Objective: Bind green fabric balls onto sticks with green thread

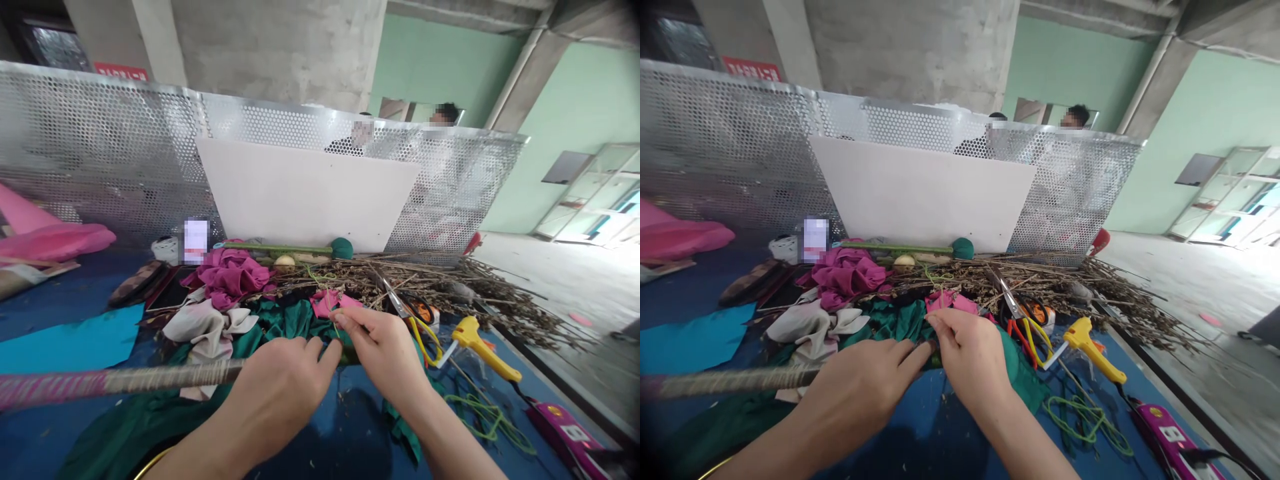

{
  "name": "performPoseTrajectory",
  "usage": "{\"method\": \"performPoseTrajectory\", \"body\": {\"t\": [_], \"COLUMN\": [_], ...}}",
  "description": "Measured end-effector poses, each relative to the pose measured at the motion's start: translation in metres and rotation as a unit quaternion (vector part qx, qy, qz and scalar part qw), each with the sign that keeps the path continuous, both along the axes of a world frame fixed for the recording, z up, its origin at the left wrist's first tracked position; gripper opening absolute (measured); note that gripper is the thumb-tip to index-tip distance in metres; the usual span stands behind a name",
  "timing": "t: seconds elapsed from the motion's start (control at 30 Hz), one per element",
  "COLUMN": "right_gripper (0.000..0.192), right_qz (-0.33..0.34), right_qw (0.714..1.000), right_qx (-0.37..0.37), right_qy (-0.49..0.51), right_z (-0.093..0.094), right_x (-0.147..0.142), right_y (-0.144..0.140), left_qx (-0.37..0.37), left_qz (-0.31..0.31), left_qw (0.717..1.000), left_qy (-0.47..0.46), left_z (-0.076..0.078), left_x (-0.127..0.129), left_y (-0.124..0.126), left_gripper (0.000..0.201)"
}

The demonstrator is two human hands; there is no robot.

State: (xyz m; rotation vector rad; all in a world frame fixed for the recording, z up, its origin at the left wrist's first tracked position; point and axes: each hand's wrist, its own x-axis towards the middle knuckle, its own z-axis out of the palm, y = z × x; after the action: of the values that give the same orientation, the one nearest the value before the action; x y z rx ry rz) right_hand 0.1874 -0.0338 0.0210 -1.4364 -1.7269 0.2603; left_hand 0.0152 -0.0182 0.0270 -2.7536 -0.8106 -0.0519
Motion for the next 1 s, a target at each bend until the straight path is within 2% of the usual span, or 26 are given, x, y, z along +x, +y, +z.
{"method": "performPoseTrajectory", "body": {"t": [0.13,0.27,0.33,0.53,0.63,0.73,0.83,0.93,1.0], "right_gripper": [0.037,0.037,0.034,0.027,0.030,0.032,0.036,0.040,0.040], "right_qz": [-0.021,-0.039,-0.027,0.052,0.059,0.052,0.002,-0.048,-0.077], "right_qw": [0.999,0.998,0.998,0.989,0.982,0.964,0.948,0.927,0.934], "right_qx": [-0.033,-0.049,-0.055,-0.050,-0.106,-0.186,-0.147,-0.088,-0.073], "right_qy": [-0.008,-0.023,-0.010,0.131,0.147,0.183,0.281,0.361,0.341], "right_z": [0.005,0.008,0.008,0.024,0.036,0.038,0.028,0.013,0.003], "right_x": [-0.001,-0.002,-0.002,0.009,0.029,0.058,0.082,0.089,0.087], "right_y": [-0.001,0.001,0.001,-0.009,-0.020,-0.020,-0.005,0.016,0.028], "left_qx": [0.057,0.092,0.098,0.088,0.056,-0.009,-0.123,-0.269,-0.369], "left_qz": [-0.025,-0.037,-0.032,0.035,0.093,0.122,0.130,0.135,0.139], "left_qw": [0.998,0.995,0.995,0.994,0.990,0.982,0.961,0.916,0.868], "left_qy": [-0.005,-0.012,-0.018,-0.060,-0.094,-0.146,-0.212,-0.266,-0.303], "left_z": [-0.003,-0.005,-0.005,0.003,0.010,0.014,0.018,0.024,0.028], "left_x": [0.001,0.000,0.000,-0.010,-0.021,-0.032,-0.037,-0.035,-0.032], "left_y": [0.001,0.001,0.003,0.014,0.024,0.033,0.036,0.032,0.027], "left_gripper": [0.047,0.040,0.036,0.041,0.036,0.033,0.031,0.029,0.029]}}
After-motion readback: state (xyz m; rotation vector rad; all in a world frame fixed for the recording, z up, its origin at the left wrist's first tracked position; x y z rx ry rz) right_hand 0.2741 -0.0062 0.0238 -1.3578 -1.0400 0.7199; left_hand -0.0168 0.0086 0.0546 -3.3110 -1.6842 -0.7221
